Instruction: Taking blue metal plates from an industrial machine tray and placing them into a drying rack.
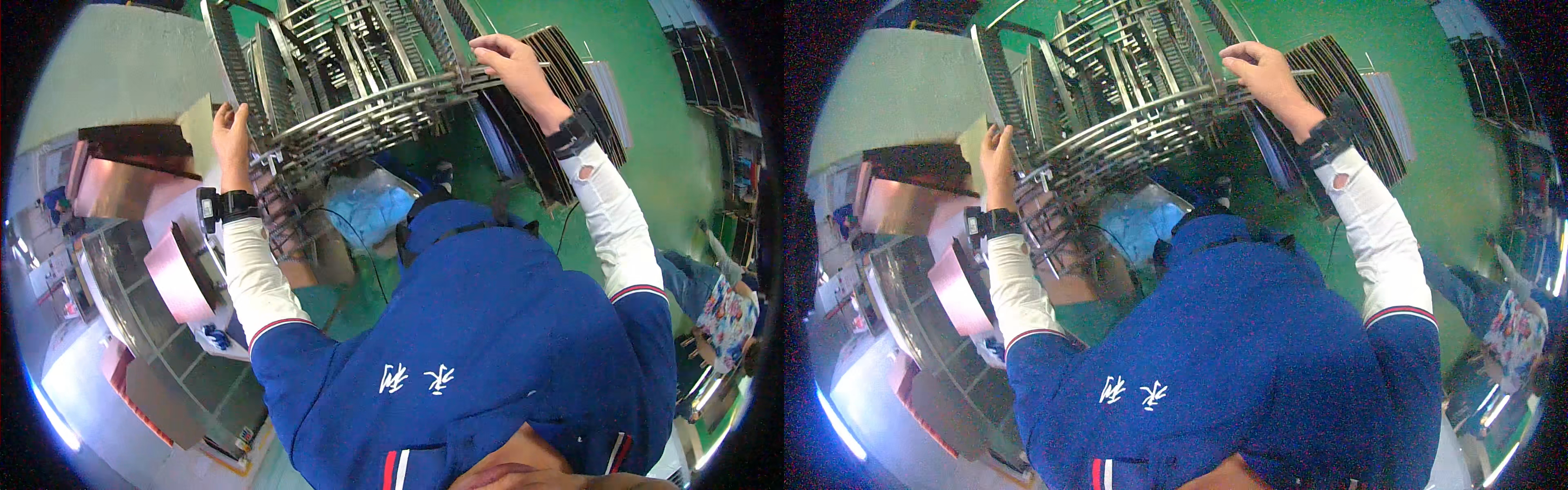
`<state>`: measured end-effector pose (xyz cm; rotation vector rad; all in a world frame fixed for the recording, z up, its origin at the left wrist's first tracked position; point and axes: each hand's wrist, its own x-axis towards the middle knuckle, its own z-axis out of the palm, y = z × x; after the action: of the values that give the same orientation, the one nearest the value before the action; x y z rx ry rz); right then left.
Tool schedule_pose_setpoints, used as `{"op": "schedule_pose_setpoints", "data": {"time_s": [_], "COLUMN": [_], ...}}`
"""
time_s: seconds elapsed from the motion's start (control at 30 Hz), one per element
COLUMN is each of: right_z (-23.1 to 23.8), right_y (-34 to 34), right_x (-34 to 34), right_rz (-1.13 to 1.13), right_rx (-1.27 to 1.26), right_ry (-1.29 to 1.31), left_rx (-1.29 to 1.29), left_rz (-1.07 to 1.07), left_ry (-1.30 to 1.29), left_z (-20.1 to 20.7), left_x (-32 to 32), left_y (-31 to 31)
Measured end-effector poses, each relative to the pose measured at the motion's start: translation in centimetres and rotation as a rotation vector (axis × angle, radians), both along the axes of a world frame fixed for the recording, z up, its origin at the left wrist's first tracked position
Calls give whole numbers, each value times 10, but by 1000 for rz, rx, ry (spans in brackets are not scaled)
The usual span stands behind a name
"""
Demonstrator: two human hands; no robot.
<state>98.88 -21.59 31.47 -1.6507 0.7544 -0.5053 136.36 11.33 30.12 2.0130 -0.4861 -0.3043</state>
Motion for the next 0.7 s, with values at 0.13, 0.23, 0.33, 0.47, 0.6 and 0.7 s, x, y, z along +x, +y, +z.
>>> {"op": "schedule_pose_setpoints", "data": {"time_s": [0.13, 0.23, 0.33, 0.47, 0.6, 0.7], "right_z": [0, -8, -25, -65, -115, -86], "right_y": [28, 48, 62, 91, 127, 157], "right_x": [-43, -82, -134, -246, -362, -413], "right_rz": [95, 138, 101, -121, -354, -481], "right_rx": [174, 220, 329, 414, 971, 1162], "right_ry": [5, 28, 88, 188, -42, -679], "left_rx": [-15, -112, -189, -42, -3, -49], "left_rz": [38, 180, 320, 359, 228, 37], "left_ry": [-91, -73, -123, -191, 66, 389], "left_z": [-5, -17, -25, -83, -157, -188], "left_x": [-48, -90, -142, -190, -249, -308], "left_y": [26, 55, 65, 82, 103, 88]}}
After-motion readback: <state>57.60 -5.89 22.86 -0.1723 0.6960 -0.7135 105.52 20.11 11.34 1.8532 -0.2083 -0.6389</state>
